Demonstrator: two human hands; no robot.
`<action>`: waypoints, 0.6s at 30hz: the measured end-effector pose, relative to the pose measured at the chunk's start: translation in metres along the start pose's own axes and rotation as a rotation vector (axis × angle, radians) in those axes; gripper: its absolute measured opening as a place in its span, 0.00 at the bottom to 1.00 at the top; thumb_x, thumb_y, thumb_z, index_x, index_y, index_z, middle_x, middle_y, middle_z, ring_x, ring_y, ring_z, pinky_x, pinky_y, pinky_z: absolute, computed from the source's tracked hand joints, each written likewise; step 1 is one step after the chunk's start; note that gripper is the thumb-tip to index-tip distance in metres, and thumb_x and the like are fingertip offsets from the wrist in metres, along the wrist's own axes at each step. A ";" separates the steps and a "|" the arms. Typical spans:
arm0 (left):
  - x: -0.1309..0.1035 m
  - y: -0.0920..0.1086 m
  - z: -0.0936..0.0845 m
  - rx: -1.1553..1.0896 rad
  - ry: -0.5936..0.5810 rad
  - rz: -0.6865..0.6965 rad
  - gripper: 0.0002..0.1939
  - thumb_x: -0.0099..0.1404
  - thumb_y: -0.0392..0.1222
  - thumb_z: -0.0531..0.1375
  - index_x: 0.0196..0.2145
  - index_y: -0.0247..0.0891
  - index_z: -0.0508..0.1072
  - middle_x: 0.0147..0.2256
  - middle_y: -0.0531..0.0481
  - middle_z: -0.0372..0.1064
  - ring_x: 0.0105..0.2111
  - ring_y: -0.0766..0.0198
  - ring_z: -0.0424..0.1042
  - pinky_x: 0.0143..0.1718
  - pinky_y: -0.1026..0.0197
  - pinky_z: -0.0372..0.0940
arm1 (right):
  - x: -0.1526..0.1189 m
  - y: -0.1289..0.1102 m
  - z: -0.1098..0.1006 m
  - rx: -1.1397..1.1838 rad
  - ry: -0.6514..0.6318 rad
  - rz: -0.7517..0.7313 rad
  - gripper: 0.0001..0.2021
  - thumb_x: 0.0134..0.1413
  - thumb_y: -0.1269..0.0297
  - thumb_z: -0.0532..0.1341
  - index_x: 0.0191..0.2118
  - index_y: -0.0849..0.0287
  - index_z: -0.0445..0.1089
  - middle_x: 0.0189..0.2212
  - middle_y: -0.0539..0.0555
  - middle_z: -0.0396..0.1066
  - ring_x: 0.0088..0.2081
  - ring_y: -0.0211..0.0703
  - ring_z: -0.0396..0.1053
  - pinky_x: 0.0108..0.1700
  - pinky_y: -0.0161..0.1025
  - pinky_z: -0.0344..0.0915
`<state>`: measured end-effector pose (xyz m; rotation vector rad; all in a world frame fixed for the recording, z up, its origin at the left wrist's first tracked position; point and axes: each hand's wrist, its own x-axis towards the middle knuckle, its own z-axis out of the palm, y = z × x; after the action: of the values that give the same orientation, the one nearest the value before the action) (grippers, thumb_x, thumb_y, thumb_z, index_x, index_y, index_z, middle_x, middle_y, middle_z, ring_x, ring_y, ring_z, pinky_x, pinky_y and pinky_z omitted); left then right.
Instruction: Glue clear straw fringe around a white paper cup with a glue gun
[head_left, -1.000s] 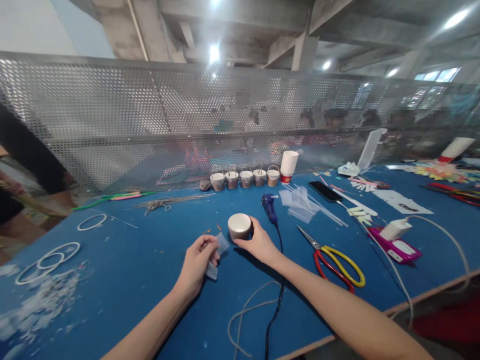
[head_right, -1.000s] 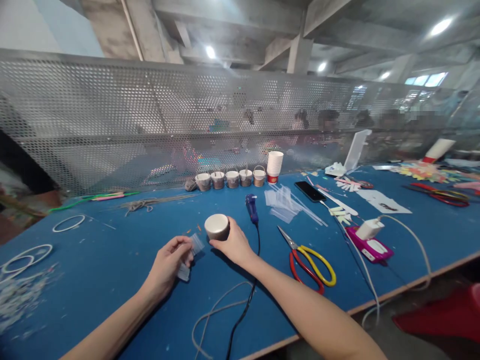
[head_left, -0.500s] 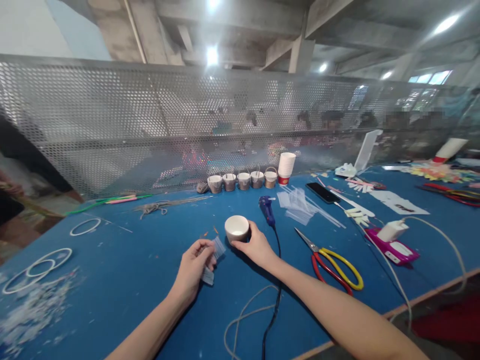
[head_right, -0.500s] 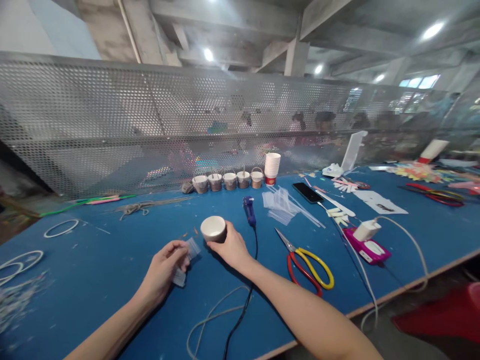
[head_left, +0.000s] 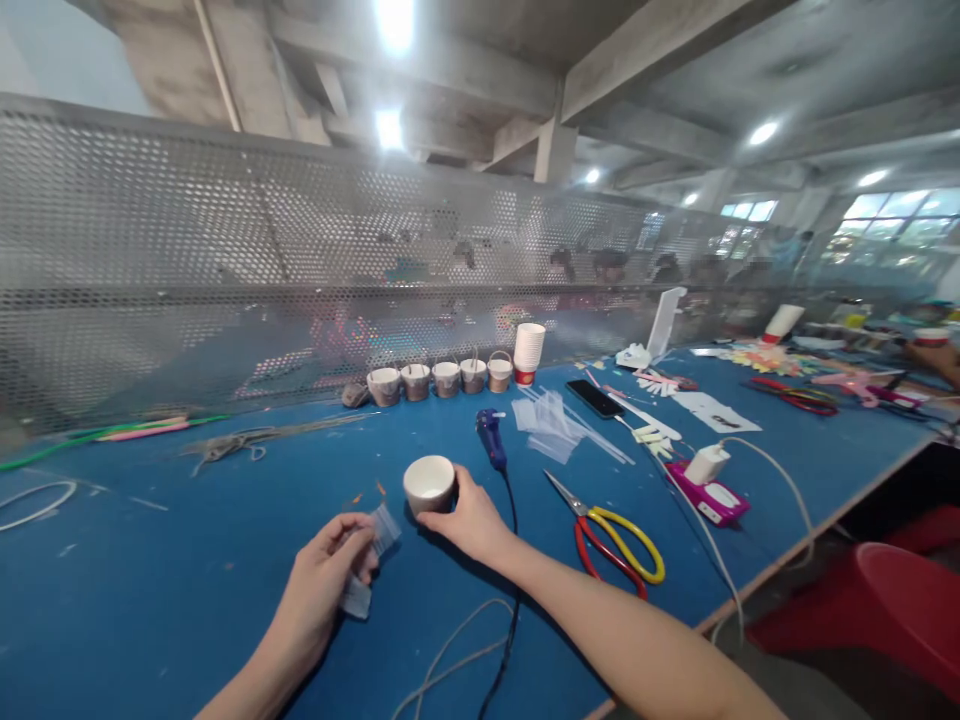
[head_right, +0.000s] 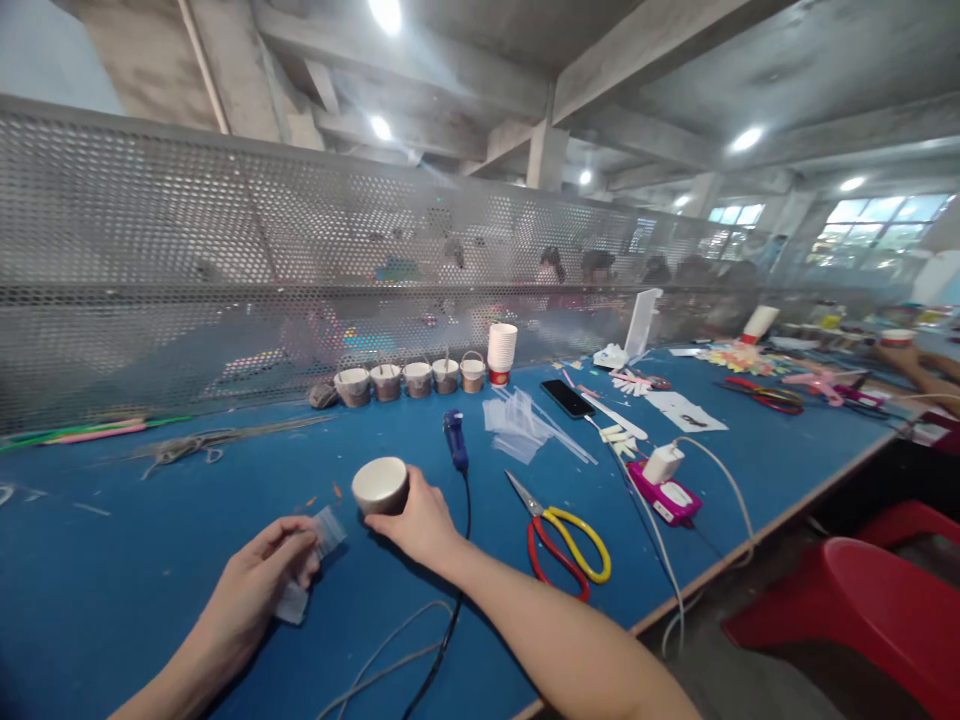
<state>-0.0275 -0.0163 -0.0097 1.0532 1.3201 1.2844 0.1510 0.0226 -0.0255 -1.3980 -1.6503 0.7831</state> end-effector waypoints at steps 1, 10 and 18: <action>0.000 0.000 0.000 0.006 0.004 -0.002 0.17 0.46 0.49 0.65 0.30 0.36 0.68 0.14 0.58 0.66 0.14 0.71 0.60 0.17 0.70 0.56 | 0.000 0.000 0.000 0.003 -0.004 -0.001 0.40 0.34 0.59 0.71 0.57 0.61 0.59 0.51 0.62 0.69 0.53 0.56 0.66 0.53 0.50 0.62; 0.001 0.001 -0.001 0.037 0.006 0.011 0.18 0.46 0.50 0.65 0.30 0.37 0.69 0.14 0.57 0.66 0.15 0.70 0.60 0.18 0.69 0.56 | -0.011 -0.021 -0.027 0.051 0.052 -0.061 0.46 0.41 0.54 0.67 0.63 0.68 0.49 0.63 0.69 0.52 0.63 0.55 0.51 0.61 0.52 0.52; -0.008 0.006 0.004 0.031 0.008 0.006 0.17 0.45 0.51 0.65 0.29 0.37 0.69 0.13 0.57 0.65 0.14 0.69 0.59 0.17 0.68 0.54 | -0.028 -0.058 -0.090 0.810 -0.490 -0.220 0.31 0.57 0.37 0.45 0.32 0.57 0.74 0.32 0.57 0.77 0.33 0.47 0.75 0.41 0.49 0.69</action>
<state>-0.0229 -0.0227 -0.0030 1.0752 1.3471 1.2773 0.2048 -0.0204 0.0616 -0.4670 -1.5115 1.5220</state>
